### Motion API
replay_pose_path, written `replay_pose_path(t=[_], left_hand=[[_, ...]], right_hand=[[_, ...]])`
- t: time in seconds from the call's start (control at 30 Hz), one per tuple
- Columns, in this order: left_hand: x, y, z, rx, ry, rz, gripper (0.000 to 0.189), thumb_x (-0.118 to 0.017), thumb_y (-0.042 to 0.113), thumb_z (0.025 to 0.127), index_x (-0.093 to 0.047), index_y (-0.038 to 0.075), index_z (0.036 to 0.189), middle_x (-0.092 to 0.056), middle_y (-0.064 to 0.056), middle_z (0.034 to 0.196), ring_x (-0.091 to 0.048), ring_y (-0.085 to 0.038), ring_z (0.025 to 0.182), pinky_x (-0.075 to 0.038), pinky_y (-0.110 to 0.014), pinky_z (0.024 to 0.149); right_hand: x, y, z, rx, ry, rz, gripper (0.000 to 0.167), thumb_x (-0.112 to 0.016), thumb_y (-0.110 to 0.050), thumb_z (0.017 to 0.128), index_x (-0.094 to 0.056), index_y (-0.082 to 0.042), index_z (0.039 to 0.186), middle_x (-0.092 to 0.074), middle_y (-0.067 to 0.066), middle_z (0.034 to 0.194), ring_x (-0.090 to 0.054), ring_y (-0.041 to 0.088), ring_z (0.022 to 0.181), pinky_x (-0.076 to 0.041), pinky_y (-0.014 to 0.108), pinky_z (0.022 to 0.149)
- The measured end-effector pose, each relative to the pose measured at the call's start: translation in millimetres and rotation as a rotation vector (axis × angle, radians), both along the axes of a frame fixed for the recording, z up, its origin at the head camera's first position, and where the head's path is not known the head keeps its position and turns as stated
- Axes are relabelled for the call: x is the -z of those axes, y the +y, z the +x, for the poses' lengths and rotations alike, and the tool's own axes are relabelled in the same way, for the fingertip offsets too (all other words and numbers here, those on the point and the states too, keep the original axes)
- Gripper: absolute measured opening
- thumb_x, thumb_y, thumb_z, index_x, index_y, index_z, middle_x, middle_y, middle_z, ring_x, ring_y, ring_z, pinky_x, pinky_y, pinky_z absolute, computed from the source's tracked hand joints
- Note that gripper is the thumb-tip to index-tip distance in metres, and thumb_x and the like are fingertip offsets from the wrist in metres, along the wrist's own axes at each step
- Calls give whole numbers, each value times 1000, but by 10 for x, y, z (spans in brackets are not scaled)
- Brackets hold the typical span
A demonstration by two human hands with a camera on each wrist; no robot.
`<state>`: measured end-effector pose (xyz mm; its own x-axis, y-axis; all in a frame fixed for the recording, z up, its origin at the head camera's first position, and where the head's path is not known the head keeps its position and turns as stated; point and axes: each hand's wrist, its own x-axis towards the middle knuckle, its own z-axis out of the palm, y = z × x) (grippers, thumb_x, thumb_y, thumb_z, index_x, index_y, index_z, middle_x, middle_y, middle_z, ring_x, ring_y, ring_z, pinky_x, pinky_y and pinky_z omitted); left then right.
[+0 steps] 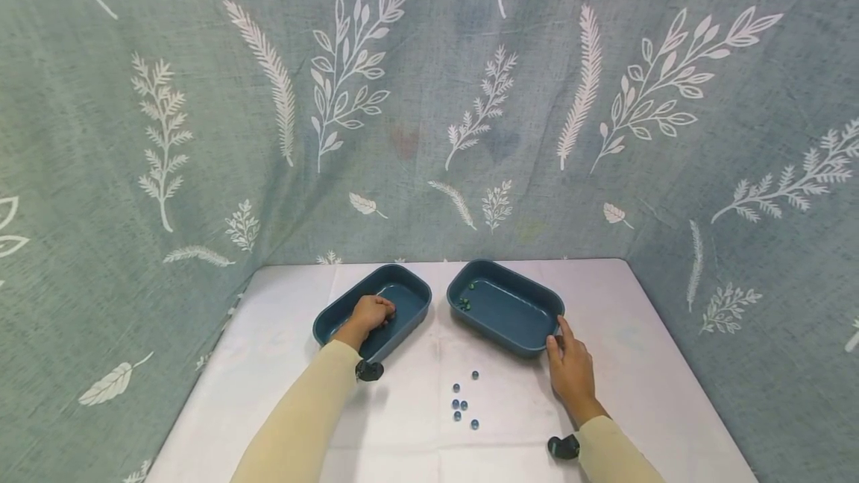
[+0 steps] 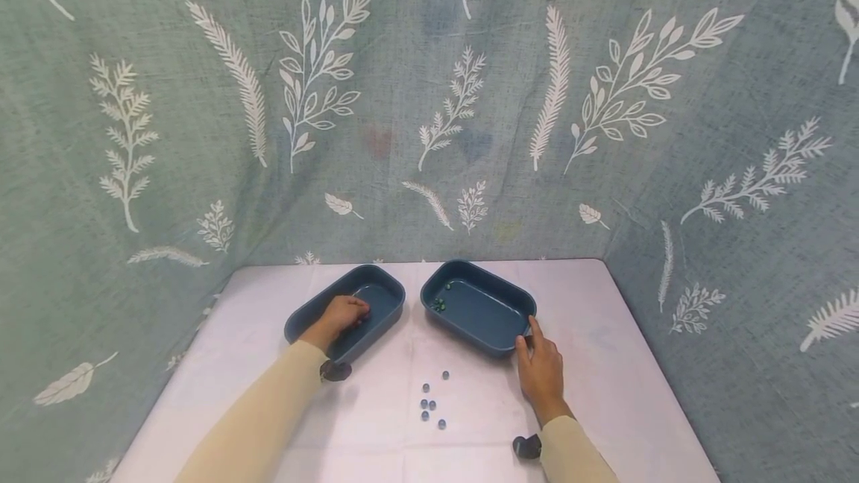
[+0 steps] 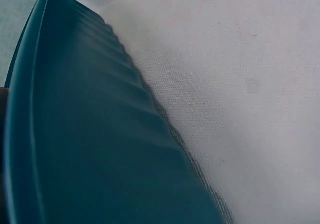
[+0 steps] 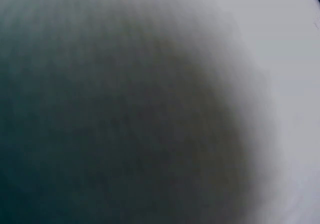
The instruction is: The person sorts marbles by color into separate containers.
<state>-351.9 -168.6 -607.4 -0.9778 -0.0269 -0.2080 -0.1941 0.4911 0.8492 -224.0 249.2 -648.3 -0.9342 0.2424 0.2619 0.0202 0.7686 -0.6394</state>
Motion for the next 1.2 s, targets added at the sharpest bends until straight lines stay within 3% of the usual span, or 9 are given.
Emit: replay_pose_path(t=[0.27,0.57,0.9,1.03,1.2], left_hand=[[-82,6,69,-25,9,-126,17,-58,5,92,-75,1,90,-67,-3,76,-61,-15,64,-50,-31,59],[-39,-4,52,-39,-4,-280,13,-64,12,90,-75,7,85,-63,-2,69,-57,-16,64,-46,-30,57],[-39,-70,21,-54,47,-95,13,-62,8,89,-74,5,85,-64,-3,71,-58,-15,59,-45,-28,50],[-151,-49,41,-58,64,-15,13,-63,11,90,-73,3,91,-65,-5,73,-59,-15,61,-47,-30,52],[-374,50,206,-34,48,64,20,-63,17,96,-71,3,108,-70,-9,93,-65,-21,79,-55,-41,73]], right_hand=[[-26,-52,13,-11,-14,-3,58,-35,-47,104,-27,-19,154,-58,20,128,-47,42,122,-32,62,101],[-45,-72,27,-32,-11,-10,59,-34,-49,104,-25,-22,155,-60,19,125,-47,40,121,-32,60,101],[-52,-31,16,-22,-15,-1,59,-34,-49,104,-25,-21,155,-60,18,125,-48,40,120,-33,59,101],[-63,-16,22,-15,-2,0,58,-36,-47,104,-27,-19,154,-60,19,125,-48,41,119,-33,60,100],[-42,2,22,-12,4,2,58,-35,-48,104,-26,-20,155,-60,20,125,-48,41,120,-32,60,100]])
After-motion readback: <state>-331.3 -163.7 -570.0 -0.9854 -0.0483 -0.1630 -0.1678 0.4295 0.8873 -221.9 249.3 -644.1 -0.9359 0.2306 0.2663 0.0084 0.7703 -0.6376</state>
